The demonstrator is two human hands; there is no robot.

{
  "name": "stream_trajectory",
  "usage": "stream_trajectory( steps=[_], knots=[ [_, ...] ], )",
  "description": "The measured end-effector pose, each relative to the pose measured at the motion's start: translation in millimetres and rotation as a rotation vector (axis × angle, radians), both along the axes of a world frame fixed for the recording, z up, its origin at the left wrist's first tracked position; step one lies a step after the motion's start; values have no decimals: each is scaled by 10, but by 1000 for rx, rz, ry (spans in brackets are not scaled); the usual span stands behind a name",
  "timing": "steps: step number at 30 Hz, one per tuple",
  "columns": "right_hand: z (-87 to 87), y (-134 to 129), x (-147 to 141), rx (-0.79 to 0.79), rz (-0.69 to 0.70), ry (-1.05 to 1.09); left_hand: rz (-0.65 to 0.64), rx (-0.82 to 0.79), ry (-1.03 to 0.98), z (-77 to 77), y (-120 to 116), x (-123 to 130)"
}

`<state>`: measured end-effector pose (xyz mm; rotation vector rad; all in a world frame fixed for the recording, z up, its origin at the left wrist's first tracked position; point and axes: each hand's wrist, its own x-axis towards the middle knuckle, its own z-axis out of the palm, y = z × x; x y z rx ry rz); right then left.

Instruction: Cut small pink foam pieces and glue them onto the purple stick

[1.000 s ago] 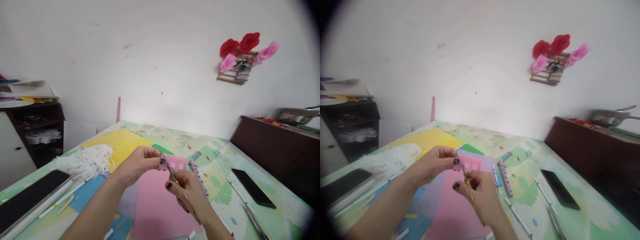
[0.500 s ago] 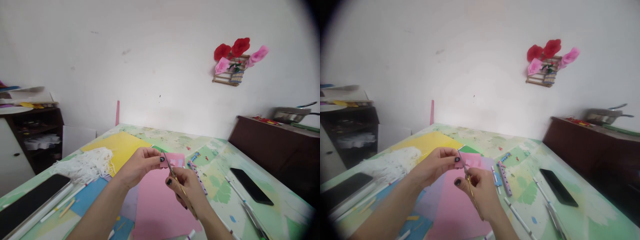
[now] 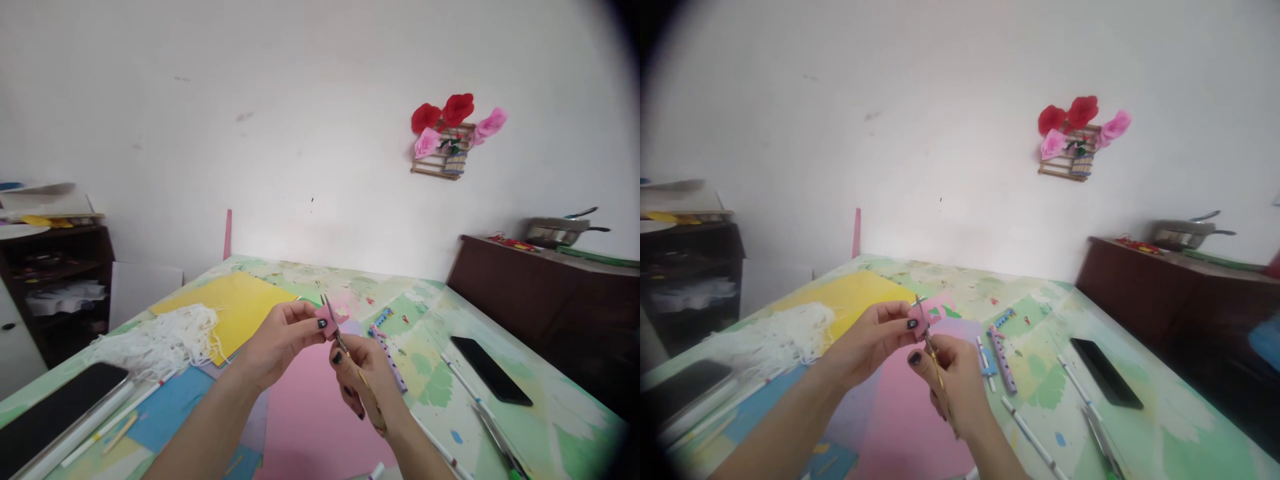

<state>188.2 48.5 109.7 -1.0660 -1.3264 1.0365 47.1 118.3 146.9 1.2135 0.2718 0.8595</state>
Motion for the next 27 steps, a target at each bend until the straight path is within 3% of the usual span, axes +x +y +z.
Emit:
stream_trajectory(
  steps=[27],
  knots=[
    [23, -35, 16, -7, -47, -56, 11, -7, -40, -15, -7, 7]
  ],
)
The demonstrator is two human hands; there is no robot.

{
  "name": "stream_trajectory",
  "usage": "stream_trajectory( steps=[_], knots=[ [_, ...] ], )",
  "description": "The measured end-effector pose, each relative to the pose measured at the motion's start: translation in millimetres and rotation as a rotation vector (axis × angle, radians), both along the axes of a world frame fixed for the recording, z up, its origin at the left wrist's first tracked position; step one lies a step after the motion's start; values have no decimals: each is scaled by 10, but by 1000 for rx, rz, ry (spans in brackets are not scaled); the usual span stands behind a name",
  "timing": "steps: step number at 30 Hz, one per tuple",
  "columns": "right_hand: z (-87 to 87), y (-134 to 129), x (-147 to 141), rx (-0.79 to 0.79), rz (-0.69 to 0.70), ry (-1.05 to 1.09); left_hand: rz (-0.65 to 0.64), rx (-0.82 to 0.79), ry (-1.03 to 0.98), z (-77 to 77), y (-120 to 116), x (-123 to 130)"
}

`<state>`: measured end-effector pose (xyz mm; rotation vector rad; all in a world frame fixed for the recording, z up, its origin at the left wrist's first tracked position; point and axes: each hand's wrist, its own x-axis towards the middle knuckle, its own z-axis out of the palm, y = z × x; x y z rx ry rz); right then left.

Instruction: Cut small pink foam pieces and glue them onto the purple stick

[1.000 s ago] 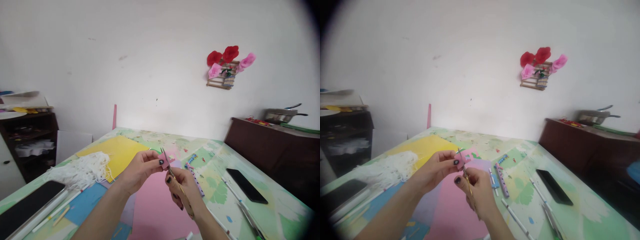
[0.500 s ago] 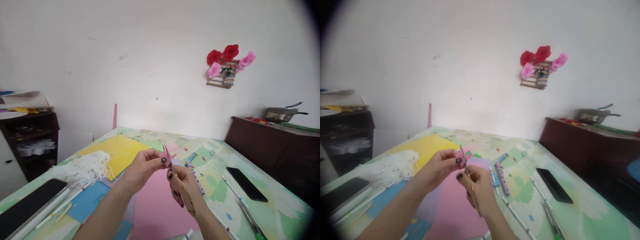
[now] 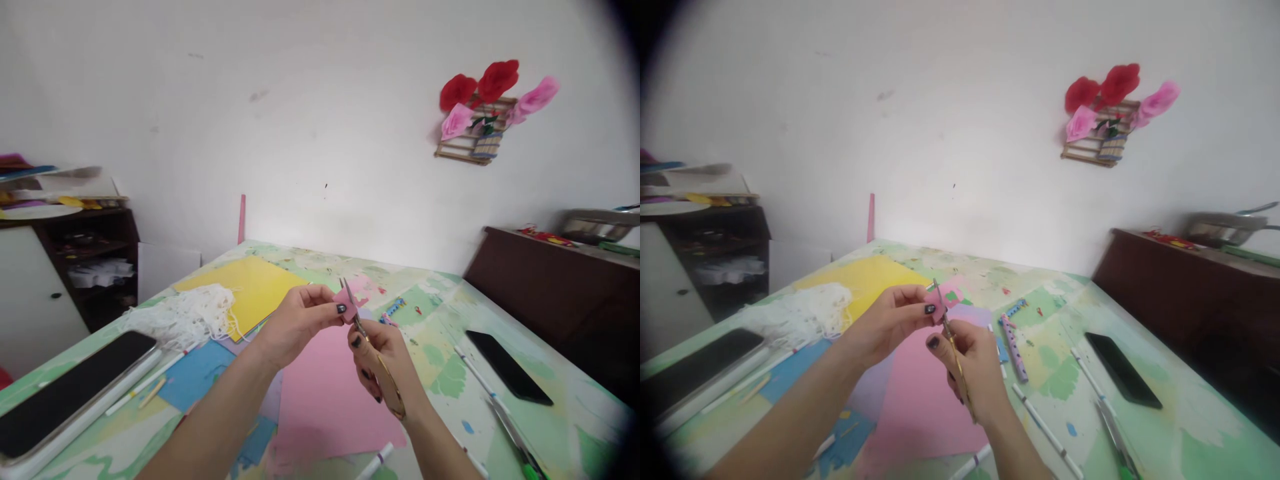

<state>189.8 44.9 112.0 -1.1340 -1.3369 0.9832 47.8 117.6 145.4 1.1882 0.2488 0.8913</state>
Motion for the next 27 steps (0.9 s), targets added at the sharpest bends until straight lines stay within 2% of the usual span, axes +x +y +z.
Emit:
stream_trajectory(
  steps=[27],
  knots=[
    [3, -15, 49, -5, -3, -26, 69, 95, 88, -15, 58, -65]
  ],
)
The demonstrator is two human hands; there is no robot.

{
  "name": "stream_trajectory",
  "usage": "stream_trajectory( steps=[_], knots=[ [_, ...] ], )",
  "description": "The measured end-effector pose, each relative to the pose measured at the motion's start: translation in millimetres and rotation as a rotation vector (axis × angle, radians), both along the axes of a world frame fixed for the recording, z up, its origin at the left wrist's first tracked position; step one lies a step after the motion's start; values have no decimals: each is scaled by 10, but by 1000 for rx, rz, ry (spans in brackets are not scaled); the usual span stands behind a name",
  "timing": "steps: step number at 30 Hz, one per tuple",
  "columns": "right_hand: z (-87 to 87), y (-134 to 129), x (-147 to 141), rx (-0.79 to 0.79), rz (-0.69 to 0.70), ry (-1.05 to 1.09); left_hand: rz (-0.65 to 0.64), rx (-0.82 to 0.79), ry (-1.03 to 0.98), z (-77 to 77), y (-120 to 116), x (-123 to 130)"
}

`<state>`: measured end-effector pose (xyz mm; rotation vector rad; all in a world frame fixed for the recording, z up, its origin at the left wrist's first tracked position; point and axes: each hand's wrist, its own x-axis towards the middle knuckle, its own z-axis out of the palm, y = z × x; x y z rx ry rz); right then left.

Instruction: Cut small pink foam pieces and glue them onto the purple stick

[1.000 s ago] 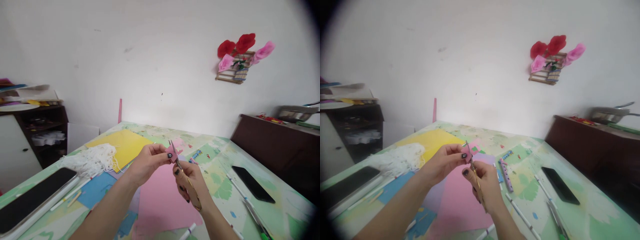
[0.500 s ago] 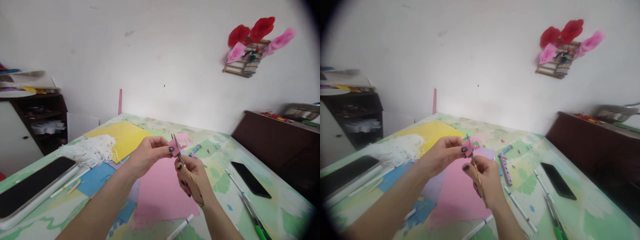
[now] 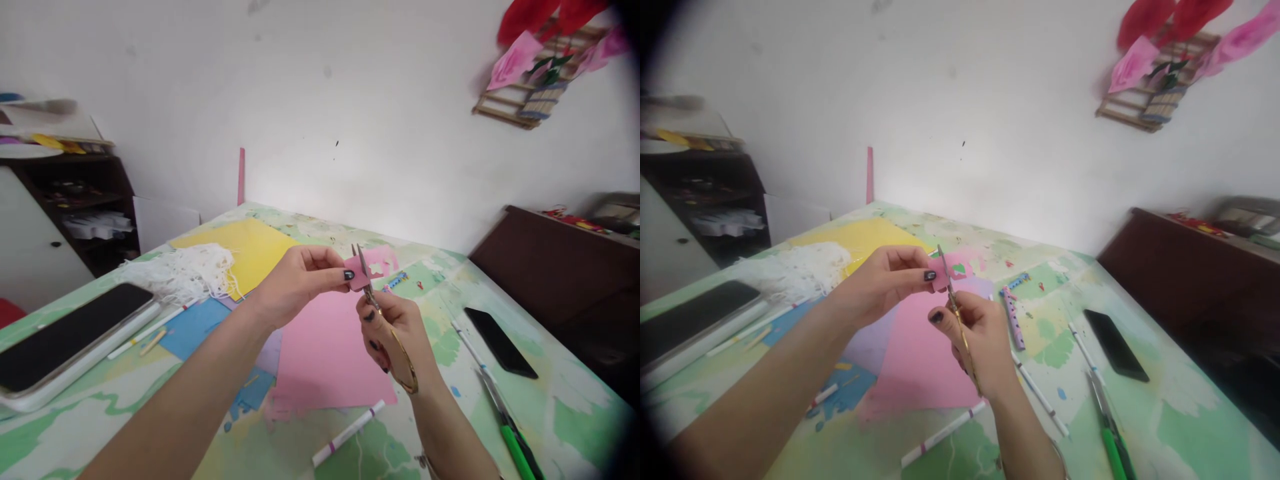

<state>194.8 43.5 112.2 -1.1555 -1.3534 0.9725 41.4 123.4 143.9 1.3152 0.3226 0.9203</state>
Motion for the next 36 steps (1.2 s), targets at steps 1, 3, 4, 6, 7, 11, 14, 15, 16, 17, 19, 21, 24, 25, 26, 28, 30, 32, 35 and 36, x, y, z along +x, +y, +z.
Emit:
stream_trajectory(
  steps=[1, 3, 4, 6, 7, 11, 14, 15, 16, 17, 19, 21, 24, 25, 26, 28, 30, 32, 35, 36],
  knots=[
    [0, 2, -1, 0, -1, -2, -6, 6, -3, -5, 7, -4],
    [3, 4, -7, -1, 1, 1, -13, 11, -7, -9, 16, -7],
    [6, 4, -10, -3, 3, 3, -8, 10, -7, -8, 18, -7],
    [13, 3, -16, -9, 5, 9, 3, 6, -1, -2, 19, -5],
    [15, 2, -18, -10, 5, 11, 6, 9, 1, 2, 19, -4],
    [21, 2, -20, -11, 10, 11, 13, 22, 19, 10, 21, -11],
    [27, 3, -21, -17, 2, 4, 37, 15, 30, 7, 28, -21],
    [30, 2, -21, -18, -1, 1, 41, 16, 32, 6, 30, -24],
    [33, 2, -21, -20, -3, -3, 44, 20, 35, 6, 31, -27],
    [36, 0, -21, -23, -5, -8, 45, 23, 38, 7, 31, -29],
    [42, -2, -22, -32, -7, -9, 49, 30, 39, 12, 29, -30],
    [49, -4, -22, -46, -7, -4, 55, 34, 45, 19, 26, -31],
    [54, -2, -24, -58, -4, 3, 51, 40, 50, 33, 20, -33],
    [55, -1, -25, -56, -6, 4, 46, 43, 51, 38, 18, -36],
    [55, -1, -26, -52, -7, 7, 41, 47, 51, 43, 15, -40],
    [55, -2, -28, -47, -7, 14, 34, 51, 54, 52, 11, -49],
    [59, -6, -29, -48, -3, 11, 35, 49, 57, 59, 6, -58],
    [65, -11, -27, -48, 1, -6, 49, 40, 63, 64, 4, -66],
    [71, -16, -17, -35, -6, -59, 74, 28, 69, 63, 7, -75],
    [70, -15, -14, -31, -7, -80, 79, 29, 67, 61, 11, -77]
  ],
)
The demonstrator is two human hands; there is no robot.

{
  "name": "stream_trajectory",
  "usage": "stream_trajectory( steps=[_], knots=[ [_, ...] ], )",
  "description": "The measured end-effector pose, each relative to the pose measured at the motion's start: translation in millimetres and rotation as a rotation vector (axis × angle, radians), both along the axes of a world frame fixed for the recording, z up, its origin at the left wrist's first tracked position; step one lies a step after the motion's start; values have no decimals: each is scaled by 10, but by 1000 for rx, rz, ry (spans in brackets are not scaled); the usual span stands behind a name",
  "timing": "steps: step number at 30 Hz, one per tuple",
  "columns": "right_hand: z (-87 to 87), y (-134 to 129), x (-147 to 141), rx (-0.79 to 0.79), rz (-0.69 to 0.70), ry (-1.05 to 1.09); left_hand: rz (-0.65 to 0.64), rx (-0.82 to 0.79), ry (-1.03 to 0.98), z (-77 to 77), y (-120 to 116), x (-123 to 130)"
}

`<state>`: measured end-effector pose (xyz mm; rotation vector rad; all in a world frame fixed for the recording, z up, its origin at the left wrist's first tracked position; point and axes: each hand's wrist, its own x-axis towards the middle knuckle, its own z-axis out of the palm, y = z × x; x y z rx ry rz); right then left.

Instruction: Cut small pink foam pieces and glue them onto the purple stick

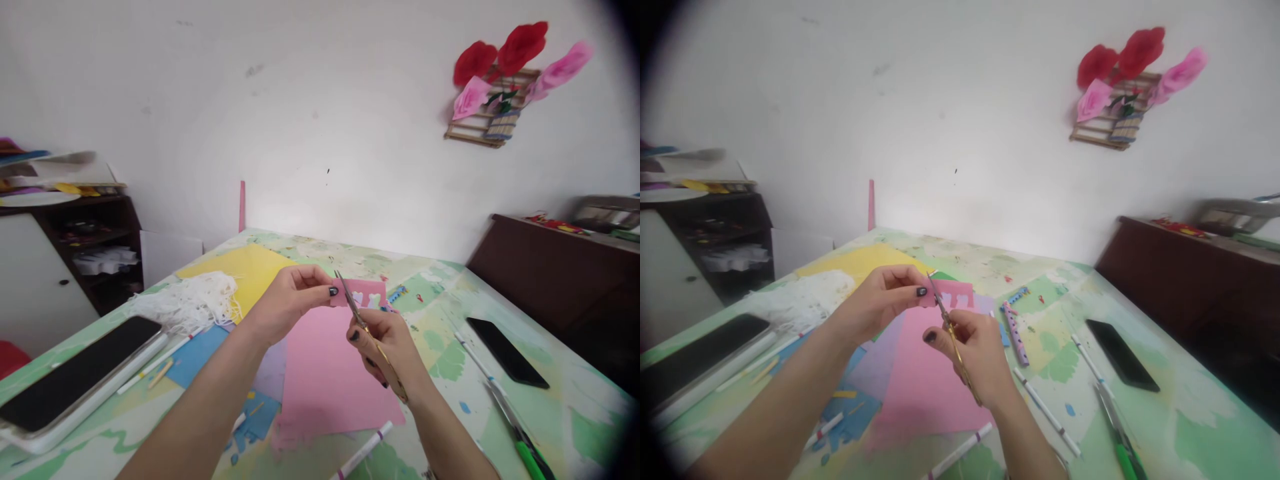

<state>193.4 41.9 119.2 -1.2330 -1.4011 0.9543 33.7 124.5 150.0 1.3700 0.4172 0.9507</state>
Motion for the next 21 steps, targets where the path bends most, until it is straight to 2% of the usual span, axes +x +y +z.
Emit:
stream_trajectory(
  steps=[21],
  knots=[
    [-36, 40, 14, -11, 4, 73, -18, -14, -13, -41, 15, 46]
  ],
)
